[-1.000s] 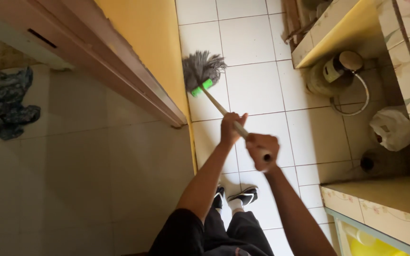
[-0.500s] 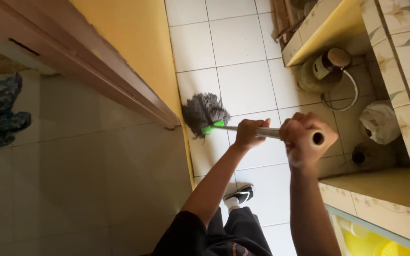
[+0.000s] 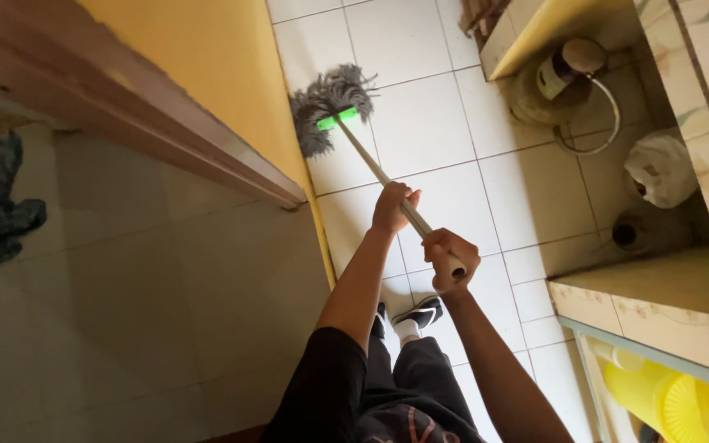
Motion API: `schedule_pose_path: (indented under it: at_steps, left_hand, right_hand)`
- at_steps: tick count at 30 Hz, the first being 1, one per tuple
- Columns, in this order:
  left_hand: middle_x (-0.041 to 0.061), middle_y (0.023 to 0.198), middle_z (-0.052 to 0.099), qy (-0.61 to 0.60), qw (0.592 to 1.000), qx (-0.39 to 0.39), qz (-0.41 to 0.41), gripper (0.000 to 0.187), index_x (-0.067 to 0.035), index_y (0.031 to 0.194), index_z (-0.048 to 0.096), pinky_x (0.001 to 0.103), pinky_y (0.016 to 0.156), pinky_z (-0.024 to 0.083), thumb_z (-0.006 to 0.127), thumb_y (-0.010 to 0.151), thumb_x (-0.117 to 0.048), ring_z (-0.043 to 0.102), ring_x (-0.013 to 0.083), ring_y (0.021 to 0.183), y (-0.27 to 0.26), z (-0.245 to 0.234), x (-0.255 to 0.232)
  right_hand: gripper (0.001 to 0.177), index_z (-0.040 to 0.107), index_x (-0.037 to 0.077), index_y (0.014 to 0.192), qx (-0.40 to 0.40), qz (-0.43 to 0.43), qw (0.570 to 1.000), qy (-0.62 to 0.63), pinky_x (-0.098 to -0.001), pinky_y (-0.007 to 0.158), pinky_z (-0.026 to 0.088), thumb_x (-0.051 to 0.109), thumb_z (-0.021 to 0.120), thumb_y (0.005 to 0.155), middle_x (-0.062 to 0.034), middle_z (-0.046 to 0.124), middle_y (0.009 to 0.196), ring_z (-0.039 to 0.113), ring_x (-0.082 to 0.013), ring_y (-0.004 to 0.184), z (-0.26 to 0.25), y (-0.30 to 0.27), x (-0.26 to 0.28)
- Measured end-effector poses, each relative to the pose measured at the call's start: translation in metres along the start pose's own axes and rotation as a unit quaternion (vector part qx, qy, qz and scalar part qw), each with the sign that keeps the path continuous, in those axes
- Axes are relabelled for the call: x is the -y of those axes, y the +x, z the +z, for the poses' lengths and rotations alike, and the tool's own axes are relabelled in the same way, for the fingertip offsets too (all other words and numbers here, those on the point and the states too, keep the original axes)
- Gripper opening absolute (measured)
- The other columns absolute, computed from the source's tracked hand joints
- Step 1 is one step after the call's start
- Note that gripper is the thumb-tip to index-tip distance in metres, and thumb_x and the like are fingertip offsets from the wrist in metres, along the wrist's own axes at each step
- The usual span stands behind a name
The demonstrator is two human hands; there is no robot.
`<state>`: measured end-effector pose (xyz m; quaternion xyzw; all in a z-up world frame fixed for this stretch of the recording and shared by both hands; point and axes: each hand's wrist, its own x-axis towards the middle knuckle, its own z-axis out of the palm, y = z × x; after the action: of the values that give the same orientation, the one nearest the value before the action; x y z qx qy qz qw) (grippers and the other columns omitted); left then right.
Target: The recorder is mopping a tiled floor in a utility or hallway area.
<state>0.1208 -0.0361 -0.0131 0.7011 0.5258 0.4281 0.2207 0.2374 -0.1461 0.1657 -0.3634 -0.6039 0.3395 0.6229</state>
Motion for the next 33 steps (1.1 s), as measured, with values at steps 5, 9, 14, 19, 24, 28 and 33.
schedule_pose_path:
  at_steps: [5, 9, 14, 19, 24, 28, 33]
  left_hand:
    - [0.015, 0.063, 0.058, 0.006, 0.999, -0.025, -0.028, 0.038, -0.004, 0.06, 0.055, 0.047, 0.068, 0.049, 0.07, 0.091, -0.02, 0.058, 0.0359, 0.068, 0.002, 0.007, -0.051]
    - [0.014, 0.058, 0.058, 0.021, 0.998, -0.066, 0.012, 0.045, -0.008, 0.055, 0.053, 0.048, 0.062, 0.048, 0.069, 0.095, -0.021, 0.059, 0.0357, 0.06, 0.017, 0.029, -0.101]
    - [0.013, 0.049, 0.054, -0.036, 0.999, -0.004, -0.019, 0.052, -0.009, 0.051, 0.051, 0.045, 0.051, 0.047, 0.067, 0.099, -0.022, 0.054, 0.0332, 0.043, 0.027, 0.03, -0.15]
    - [0.01, 0.046, 0.054, -0.081, 0.996, 0.038, -0.019, 0.053, -0.01, 0.051, 0.049, 0.043, 0.044, 0.044, 0.063, 0.102, -0.018, 0.053, 0.0297, 0.037, 0.031, 0.03, -0.13]
    - [0.013, 0.051, 0.055, -0.058, 0.995, -0.03, 0.069, 0.047, -0.009, 0.054, 0.048, 0.045, 0.05, 0.046, 0.068, 0.097, -0.015, 0.057, 0.0331, 0.048, 0.026, 0.011, -0.093]
    - [0.016, 0.053, 0.055, -0.023, 0.995, -0.061, 0.08, 0.047, -0.007, 0.055, 0.047, 0.05, 0.056, 0.046, 0.072, 0.093, -0.016, 0.058, 0.0373, 0.054, 0.022, -0.009, -0.066]
    - [0.02, 0.059, 0.056, -0.026, 0.999, -0.028, -0.017, 0.043, -0.005, 0.059, 0.052, 0.051, 0.056, 0.045, 0.072, 0.093, -0.02, 0.056, 0.0418, 0.059, -0.004, -0.006, -0.053]
  right_hand:
    - [0.029, 0.048, 0.002, 0.065, -0.011, 0.018, 0.999, 0.05, -0.0321, 0.053, 0.048, 0.001, 0.049, 0.094, -0.01, 0.055, 0.062, 0.054, -0.0157, 0.056, -0.034, 0.034, 0.034]
    - [0.031, 0.05, 0.003, 0.066, 0.013, -0.043, 0.99, 0.136, -0.0314, 0.048, 0.043, 0.011, 0.056, 0.096, -0.0061, 0.047, 0.057, 0.048, -0.0128, 0.049, -0.076, 0.08, 0.065]
    - [0.031, 0.047, 0.003, 0.084, -0.129, -0.047, 0.976, 0.168, -0.0269, 0.043, 0.039, 0.024, 0.062, 0.101, -0.0078, 0.045, 0.067, 0.04, -0.0132, 0.047, -0.076, 0.096, 0.095]
    - [0.036, 0.045, 0.005, 0.083, -0.166, -0.093, 0.969, 0.157, -0.0267, 0.041, 0.038, 0.03, 0.063, 0.103, -0.0046, 0.044, 0.062, 0.039, -0.0102, 0.044, -0.065, 0.091, 0.081]
    - [0.035, 0.046, 0.006, 0.081, -0.152, -0.051, 0.975, 0.157, -0.0301, 0.049, 0.04, 0.027, 0.063, 0.104, -0.0059, 0.048, 0.061, 0.045, -0.0138, 0.051, -0.034, 0.064, 0.059]
    - [0.031, 0.047, 0.005, 0.079, -0.105, -0.042, 0.98, 0.165, -0.0296, 0.048, 0.04, 0.021, 0.059, 0.103, -0.008, 0.049, 0.061, 0.046, -0.0141, 0.051, -0.006, 0.055, 0.052]
    - [0.033, 0.045, 0.005, 0.069, -0.03, -0.007, 0.997, 0.065, -0.0297, 0.05, 0.039, 0.009, 0.047, 0.103, -0.0079, 0.05, 0.059, 0.049, -0.0152, 0.053, -0.006, 0.05, 0.07]
